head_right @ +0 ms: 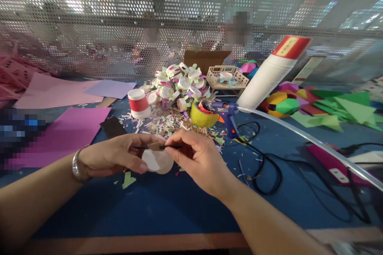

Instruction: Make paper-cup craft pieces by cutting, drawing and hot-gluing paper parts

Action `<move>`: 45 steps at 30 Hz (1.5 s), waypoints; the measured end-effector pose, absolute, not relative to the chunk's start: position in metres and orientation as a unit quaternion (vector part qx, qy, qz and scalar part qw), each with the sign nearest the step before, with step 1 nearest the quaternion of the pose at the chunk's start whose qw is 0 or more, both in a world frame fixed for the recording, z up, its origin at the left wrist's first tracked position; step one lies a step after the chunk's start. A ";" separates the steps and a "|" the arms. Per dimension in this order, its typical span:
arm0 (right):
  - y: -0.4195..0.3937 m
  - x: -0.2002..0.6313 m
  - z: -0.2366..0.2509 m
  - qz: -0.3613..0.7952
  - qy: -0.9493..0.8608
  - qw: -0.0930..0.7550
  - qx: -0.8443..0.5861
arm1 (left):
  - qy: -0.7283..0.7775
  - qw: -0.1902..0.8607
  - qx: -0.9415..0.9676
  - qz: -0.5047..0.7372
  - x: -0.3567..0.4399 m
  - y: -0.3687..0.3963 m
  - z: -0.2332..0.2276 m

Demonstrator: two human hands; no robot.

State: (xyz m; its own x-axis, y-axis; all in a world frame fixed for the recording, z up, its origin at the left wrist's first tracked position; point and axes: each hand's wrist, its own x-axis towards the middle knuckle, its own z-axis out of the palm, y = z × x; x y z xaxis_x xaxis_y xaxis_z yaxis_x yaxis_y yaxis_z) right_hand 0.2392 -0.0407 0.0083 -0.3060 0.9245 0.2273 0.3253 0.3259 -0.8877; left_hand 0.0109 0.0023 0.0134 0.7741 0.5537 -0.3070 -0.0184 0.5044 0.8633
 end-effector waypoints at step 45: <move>-0.048 0.239 0.006 0.297 -0.870 0.147 -0.365 | 0.407 0.663 0.512 0.364 0.010 0.010 0.009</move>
State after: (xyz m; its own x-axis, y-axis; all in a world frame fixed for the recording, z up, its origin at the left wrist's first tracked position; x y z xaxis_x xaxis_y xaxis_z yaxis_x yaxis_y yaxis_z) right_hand 0.2395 -0.0478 0.0057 -0.6896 0.7231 0.0395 0.5485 0.5571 -0.6235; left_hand 0.0096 0.0100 0.0090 0.4041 0.8992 -0.1675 -0.0652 0.2110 0.9753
